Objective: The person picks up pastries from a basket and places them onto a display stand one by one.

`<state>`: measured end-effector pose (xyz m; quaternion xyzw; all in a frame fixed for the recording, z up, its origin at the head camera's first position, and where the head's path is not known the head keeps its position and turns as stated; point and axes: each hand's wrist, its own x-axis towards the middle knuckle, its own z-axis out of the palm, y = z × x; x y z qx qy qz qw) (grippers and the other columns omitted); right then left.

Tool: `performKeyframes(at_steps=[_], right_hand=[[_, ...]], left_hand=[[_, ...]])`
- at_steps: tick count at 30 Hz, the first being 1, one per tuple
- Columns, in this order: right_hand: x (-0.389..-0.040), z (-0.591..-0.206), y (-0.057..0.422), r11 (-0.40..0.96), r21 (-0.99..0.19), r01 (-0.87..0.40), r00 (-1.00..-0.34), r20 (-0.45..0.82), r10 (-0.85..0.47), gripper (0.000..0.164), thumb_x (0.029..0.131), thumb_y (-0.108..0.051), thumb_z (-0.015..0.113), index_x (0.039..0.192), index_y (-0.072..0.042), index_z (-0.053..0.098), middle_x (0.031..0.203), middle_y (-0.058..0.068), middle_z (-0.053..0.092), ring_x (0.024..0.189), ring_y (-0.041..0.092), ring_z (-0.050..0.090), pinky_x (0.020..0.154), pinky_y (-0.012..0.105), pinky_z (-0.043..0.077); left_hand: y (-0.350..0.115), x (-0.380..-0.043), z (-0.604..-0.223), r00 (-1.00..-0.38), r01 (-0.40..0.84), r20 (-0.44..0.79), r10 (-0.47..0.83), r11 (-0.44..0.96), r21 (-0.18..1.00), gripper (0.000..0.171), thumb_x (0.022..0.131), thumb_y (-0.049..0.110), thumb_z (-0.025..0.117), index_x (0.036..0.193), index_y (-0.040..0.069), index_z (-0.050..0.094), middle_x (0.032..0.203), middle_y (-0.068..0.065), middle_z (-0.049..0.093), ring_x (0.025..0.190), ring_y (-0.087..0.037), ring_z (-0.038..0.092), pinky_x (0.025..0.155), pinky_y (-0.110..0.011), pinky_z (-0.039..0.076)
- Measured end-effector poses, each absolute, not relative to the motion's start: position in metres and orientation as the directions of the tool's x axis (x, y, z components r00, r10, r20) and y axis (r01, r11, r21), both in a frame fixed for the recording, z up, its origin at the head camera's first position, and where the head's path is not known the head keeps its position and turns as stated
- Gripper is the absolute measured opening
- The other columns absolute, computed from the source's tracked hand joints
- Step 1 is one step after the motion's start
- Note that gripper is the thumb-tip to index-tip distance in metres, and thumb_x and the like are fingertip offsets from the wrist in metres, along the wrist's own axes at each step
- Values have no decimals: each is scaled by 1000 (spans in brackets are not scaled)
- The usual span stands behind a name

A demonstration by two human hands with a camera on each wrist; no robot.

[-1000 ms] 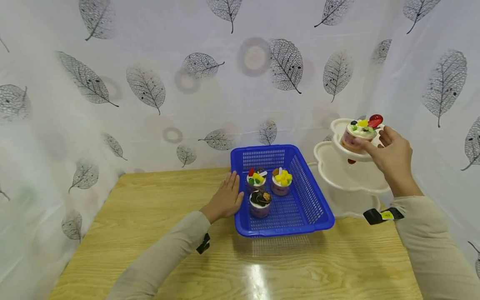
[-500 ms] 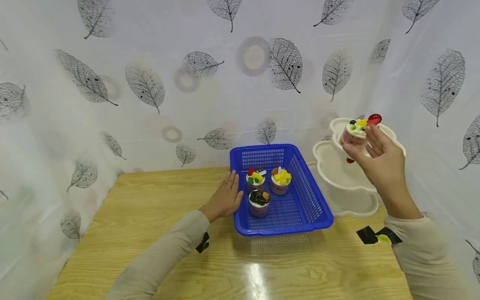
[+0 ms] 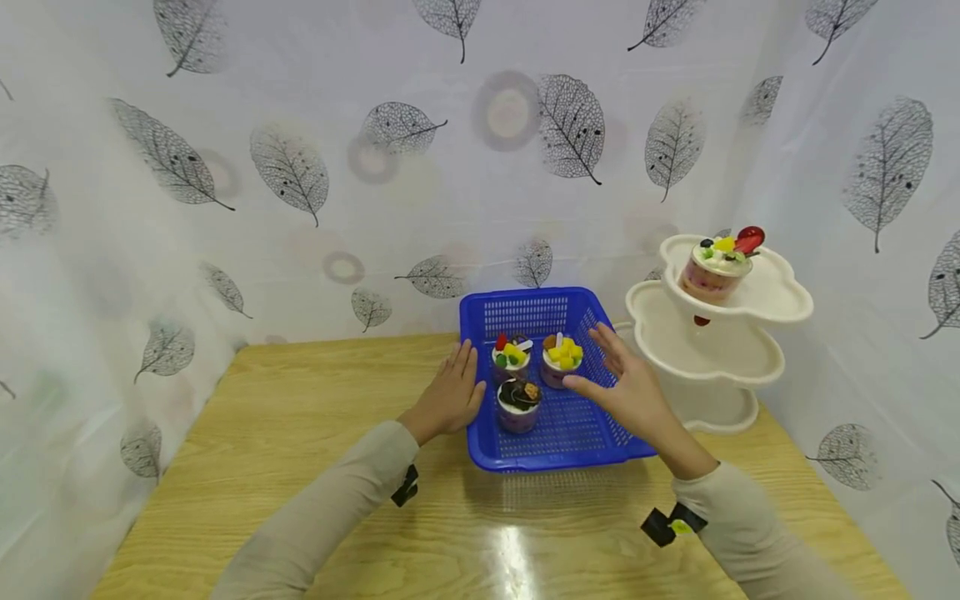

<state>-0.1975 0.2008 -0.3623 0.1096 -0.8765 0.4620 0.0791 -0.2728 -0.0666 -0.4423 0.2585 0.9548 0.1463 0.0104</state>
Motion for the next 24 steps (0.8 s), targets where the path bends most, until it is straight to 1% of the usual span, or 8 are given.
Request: performKeyframes(at_steps=[4, 9, 11, 16, 24], right_hand=[[-203, -393, 181, 540, -808, -235, -972, 187, -143, 96, 81, -32, 77, 151, 2, 21, 151, 22, 32, 139, 36, 33, 109, 46, 34], [-212, -421, 163, 601, -781, -171, -984, 106, -142, 97, 77, -29, 81, 147, 6, 25, 145, 26, 40, 133, 39, 40, 105, 49, 39], [-216, -427, 158, 628, -765, -143, -988, 68, -141, 97, 76, -29, 82, 147, 7, 26, 144, 27, 41, 132, 40, 41, 105, 51, 38], [-226, -433, 149, 656, -751, -78, -991, -16, -136, 96, 75, -28, 82, 146, 8, 27, 145, 28, 38, 134, 43, 37, 109, 53, 32], [-243, -442, 144, 670, -742, 2, -984, -122, -133, 95, 73, -22, 84, 145, 9, 28, 143, 31, 39, 132, 44, 39, 109, 54, 31]], left_hand=[[-66, -272, -444, -866, 492, 64, 495, 822, 287, 61, 102, 27, 30, 149, -9, 14, 158, -25, 5, 146, -38, 2, 117, -50, 12], [-66, -272, -443, -861, 501, 67, 505, 817, 284, 61, 102, 27, 31, 149, -10, 14, 157, -26, 6, 146, -38, 2, 118, -49, 11], [-66, -272, -443, -858, 506, 71, 508, 816, 279, 62, 103, 28, 31, 149, -10, 14, 157, -26, 6, 146, -38, 2, 118, -49, 12], [-67, -273, -442, -857, 510, 83, 508, 817, 269, 62, 103, 28, 30, 149, -10, 14, 157, -27, 7, 146, -39, 3, 118, -49, 13], [-67, -275, -445, -858, 508, 85, 506, 816, 274, 61, 103, 28, 29, 149, -10, 14, 157, -26, 7, 146, -38, 2, 118, -48, 11]])
